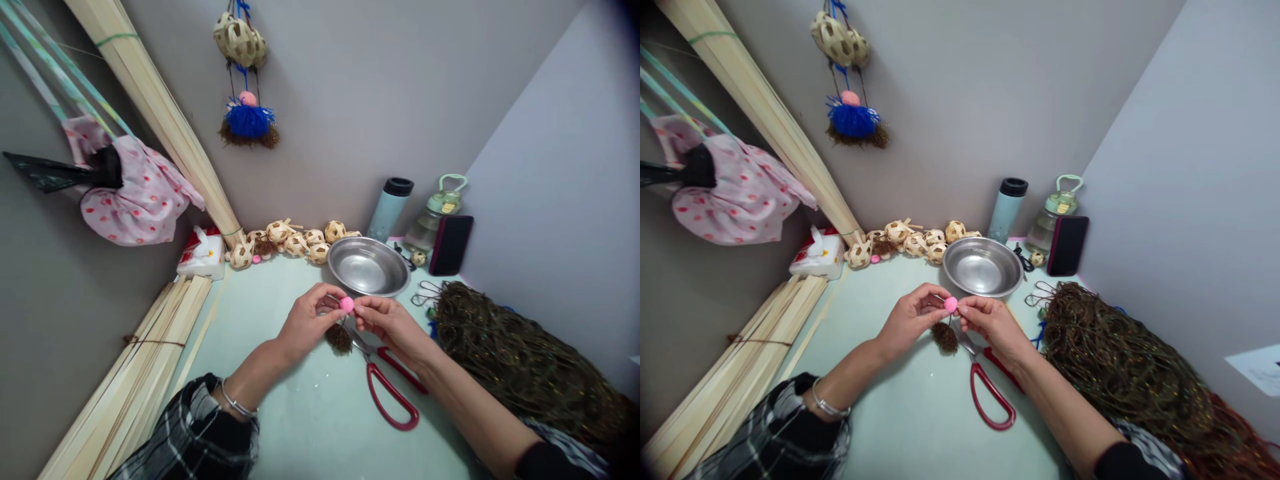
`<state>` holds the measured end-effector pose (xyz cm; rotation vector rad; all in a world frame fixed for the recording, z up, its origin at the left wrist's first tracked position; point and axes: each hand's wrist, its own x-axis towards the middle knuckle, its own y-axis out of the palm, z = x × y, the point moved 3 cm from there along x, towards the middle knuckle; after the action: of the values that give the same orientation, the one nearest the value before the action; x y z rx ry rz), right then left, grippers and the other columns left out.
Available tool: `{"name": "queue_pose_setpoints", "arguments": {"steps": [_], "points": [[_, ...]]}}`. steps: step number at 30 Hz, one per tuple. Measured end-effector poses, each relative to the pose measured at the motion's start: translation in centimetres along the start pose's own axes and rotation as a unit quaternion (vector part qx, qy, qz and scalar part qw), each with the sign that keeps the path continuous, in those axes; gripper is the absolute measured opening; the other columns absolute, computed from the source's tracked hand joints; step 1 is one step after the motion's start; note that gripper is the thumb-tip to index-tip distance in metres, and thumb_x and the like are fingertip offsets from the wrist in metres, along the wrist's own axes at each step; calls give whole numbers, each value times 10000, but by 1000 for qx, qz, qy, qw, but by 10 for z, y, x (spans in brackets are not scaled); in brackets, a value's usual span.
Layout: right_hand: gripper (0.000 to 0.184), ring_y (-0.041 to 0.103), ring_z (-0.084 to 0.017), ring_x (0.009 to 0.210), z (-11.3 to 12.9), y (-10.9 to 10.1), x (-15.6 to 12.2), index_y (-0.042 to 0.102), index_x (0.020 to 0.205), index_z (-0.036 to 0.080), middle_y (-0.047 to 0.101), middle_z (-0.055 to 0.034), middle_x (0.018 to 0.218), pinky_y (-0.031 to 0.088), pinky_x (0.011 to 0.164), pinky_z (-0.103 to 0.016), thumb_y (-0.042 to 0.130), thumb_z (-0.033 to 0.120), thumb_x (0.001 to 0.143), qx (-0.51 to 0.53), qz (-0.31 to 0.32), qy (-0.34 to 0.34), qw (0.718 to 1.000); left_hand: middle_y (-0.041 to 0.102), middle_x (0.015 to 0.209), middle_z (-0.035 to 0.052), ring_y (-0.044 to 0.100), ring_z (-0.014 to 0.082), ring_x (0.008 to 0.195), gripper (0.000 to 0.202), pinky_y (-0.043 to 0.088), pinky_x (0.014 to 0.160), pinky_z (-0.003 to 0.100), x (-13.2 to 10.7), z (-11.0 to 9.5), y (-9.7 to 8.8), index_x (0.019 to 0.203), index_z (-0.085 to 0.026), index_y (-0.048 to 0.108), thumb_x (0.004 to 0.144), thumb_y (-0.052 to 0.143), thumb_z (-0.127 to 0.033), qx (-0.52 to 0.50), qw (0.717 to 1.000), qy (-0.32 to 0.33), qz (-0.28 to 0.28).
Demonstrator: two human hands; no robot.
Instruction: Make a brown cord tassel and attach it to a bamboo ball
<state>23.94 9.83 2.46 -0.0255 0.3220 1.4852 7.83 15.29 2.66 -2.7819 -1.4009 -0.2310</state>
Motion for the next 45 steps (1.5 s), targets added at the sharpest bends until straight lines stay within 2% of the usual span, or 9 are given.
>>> {"name": "queue_pose_setpoints", "arguments": {"steps": [4,8,15,21,29,37,42,45], "points": [[329,509,-102,593,3,-1,0,733,774,147,620,-12,667,425,594,-237,848,427,646,-38,-13,-14,999,660,905,59,615,167,859,250,507,837,353,-1,1,1,958,-180,656,790,735,-348,-14,1000,-15,-5],[305,496,-102,587,4,0,-2,714,761,145,608,-3,637,397,596,-240,807,430,705,-75,-8,-38,996,662,898,58,620,170,865,242,509,852,359,-2,4,2,914,-171,661,766,759,-335,-29,999,-13,-4],[319,501,-111,605,1,2,-1,709,782,148,612,-7,668,398,623,-251,803,444,706,-52,-19,-39,998,661,927,53,619,163,877,274,502,816,328,-1,0,0,976,-177,649,777,745,-339,-36,999,-21,3],[298,497,-114,631,2,-4,0,708,814,157,609,1,680,371,639,-246,766,443,751,-78,-49,-63,994,642,930,55,618,166,880,153,498,811,314,2,-2,-7,891,-184,659,820,682,-317,36,999,-11,-30],[226,473,-120,626,7,4,-5,686,782,151,580,11,637,346,640,-255,708,376,783,-133,-58,-82,986,634,873,46,595,145,796,121,487,759,294,3,-1,-7,827,-164,645,812,659,-283,62,997,-28,-34],[243,475,-118,615,10,11,-6,677,758,152,576,9,631,365,632,-258,722,391,759,-144,-55,-85,984,617,822,32,577,138,759,111,475,709,270,2,-6,-6,778,-165,607,779,653,-266,62,998,-22,-20],[245,483,-119,604,10,10,-6,674,751,155,578,7,620,367,618,-254,722,396,753,-145,-64,-90,983,634,752,21,605,145,742,98,474,747,287,5,-4,-14,777,-161,594,750,641,-243,40,997,-48,-46],[253,484,-116,604,9,7,-6,674,761,150,587,6,626,357,610,-247,721,398,750,-139,-78,-93,983,652,755,28,625,157,764,135,476,789,308,7,-3,-18,814,-156,617,772,646,-281,19,998,-62,-23]]}}
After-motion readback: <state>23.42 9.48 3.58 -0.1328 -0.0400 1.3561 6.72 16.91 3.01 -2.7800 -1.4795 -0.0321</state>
